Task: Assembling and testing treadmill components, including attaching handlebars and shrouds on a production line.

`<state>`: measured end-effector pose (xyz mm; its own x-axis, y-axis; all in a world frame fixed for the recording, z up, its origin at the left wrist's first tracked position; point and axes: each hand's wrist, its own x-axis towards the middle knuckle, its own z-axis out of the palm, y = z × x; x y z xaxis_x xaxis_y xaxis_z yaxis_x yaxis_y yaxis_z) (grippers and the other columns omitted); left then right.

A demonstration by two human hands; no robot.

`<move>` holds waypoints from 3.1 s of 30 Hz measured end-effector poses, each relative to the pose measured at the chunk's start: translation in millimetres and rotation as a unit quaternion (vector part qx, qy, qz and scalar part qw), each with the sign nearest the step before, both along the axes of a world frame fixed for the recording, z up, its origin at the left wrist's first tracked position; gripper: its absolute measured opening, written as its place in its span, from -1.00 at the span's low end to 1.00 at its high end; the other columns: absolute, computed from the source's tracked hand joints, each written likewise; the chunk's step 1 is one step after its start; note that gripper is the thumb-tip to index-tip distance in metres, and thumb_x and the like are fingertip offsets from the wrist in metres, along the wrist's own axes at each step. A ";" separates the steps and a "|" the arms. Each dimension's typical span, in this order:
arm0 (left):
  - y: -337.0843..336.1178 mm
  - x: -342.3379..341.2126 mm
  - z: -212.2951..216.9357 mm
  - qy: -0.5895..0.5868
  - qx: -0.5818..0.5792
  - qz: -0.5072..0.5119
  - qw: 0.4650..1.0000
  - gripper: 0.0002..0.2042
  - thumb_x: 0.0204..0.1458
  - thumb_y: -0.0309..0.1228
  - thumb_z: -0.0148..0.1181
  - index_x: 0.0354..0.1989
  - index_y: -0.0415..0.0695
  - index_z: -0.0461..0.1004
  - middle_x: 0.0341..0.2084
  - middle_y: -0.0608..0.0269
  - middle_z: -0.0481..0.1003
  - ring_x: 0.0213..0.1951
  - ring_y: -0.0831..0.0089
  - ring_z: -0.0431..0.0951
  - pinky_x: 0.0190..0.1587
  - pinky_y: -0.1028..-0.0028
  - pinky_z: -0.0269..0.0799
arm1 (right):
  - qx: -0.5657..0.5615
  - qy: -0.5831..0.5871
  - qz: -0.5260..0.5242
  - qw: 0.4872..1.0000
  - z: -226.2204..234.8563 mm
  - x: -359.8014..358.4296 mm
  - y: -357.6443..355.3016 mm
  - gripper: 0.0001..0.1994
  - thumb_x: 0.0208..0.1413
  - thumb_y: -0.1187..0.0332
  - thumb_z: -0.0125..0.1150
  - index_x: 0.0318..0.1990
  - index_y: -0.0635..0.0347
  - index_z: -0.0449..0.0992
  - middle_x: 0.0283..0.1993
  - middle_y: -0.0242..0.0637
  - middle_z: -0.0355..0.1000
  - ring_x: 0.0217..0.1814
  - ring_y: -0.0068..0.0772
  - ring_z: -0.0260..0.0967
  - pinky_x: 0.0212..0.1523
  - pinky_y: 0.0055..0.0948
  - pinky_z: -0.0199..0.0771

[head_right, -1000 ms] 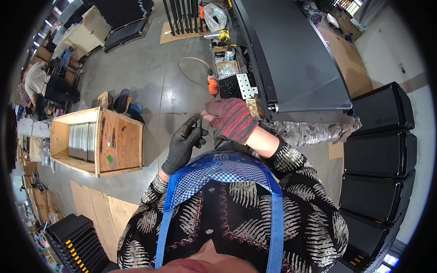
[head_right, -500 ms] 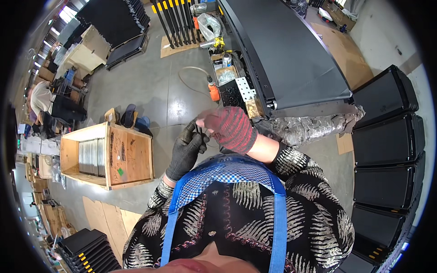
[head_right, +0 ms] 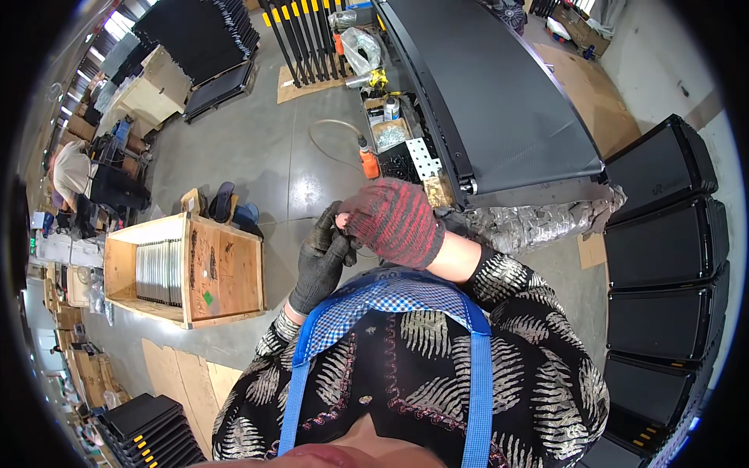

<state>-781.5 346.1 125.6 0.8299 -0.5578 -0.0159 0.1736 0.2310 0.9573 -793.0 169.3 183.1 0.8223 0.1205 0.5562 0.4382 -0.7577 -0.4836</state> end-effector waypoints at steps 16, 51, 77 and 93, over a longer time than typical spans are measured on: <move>-5.9 3.2 13.0 -0.010 0.024 0.008 1.000 -0.42 0.18 -0.32 0.03 0.33 -0.15 -0.04 -0.48 0.37 0.32 -0.48 0.64 0.30 -0.48 0.69 0.21 | -0.050 -0.143 0.155 0.976 -18.2 11.7 -22.5 -0.85 -0.24 0.38 0.36 -0.42 0.00 0.57 -0.34 -0.37 0.49 -0.17 -0.20 0.46 -0.18 -0.33 0.47; -5.9 5.9 12.3 -0.009 0.029 -0.070 0.997 -0.33 0.21 -0.29 -0.05 0.39 0.03 -0.29 -0.51 0.42 0.24 -0.53 0.67 0.16 -0.45 0.68 0.11 | 0.406 0.278 0.125 0.862 -22.8 -1.0 -10.2 -0.81 0.06 0.39 0.19 -0.16 0.20 0.51 -0.26 -0.26 0.51 -0.24 -0.42 0.48 -0.21 -0.46 0.48; 26.3 13.1 -15.3 0.057 -0.184 -0.083 0.978 -0.35 0.18 -0.27 0.00 0.37 -0.07 -0.17 -0.58 0.43 0.24 -0.62 0.65 0.11 -0.52 0.63 0.07 | 0.098 -0.015 0.125 0.987 -39.4 22.6 13.6 -0.82 -0.08 0.45 0.20 -0.26 0.02 0.54 -0.29 -0.28 0.44 -0.27 -0.17 0.42 -0.30 -0.33 0.43; 65.9 -42.5 -87.6 0.217 -0.117 0.057 0.967 -0.66 0.17 -0.15 0.02 0.00 -0.10 0.29 -0.18 0.23 0.38 -0.20 0.50 0.40 -0.32 0.60 0.27 | -0.346 0.496 0.160 0.781 -269.3 117.3 -26.9 -0.59 0.09 0.00 -0.04 -0.14 0.11 0.52 -0.03 -0.08 0.45 0.02 -0.12 0.41 -0.02 -0.22 0.35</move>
<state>-824.0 412.0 38.1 0.8298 -0.4931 -0.2613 0.5080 0.4736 0.7195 -675.7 142.4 -86.1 0.6743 0.3968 -0.6228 0.3282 -0.9165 -0.2286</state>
